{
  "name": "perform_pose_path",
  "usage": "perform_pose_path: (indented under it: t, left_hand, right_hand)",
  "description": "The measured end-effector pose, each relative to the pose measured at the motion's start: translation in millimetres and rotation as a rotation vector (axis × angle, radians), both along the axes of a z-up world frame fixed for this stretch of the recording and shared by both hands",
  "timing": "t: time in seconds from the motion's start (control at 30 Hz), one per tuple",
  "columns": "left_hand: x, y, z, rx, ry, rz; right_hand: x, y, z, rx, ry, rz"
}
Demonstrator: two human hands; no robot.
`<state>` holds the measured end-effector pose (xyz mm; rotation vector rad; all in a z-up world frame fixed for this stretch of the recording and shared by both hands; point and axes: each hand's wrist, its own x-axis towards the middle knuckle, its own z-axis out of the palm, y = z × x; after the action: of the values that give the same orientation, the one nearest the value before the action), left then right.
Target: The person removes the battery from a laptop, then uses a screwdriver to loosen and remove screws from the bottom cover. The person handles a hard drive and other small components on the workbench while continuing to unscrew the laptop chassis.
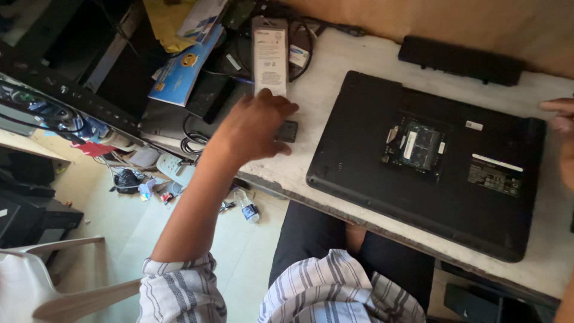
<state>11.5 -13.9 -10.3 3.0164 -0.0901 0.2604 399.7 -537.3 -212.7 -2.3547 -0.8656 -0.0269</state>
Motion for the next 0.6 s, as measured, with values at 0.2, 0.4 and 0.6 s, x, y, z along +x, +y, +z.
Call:
perform_pose_path:
  t: [0.2,0.4,0.6]
  left_hand:
    - [7,-5,-2,0.046,0.229,0.137]
    - [7,-5,-4,0.032,0.146,0.109]
    - [3,6,-5,0.102,0.231,0.213]
  right_hand:
    - [11,-2,7,-0.01,-0.031,0.069]
    - [-23,11,3,0.106,-0.151,-0.067]
    - [-59,35,52,0.081,-0.174,-0.036]
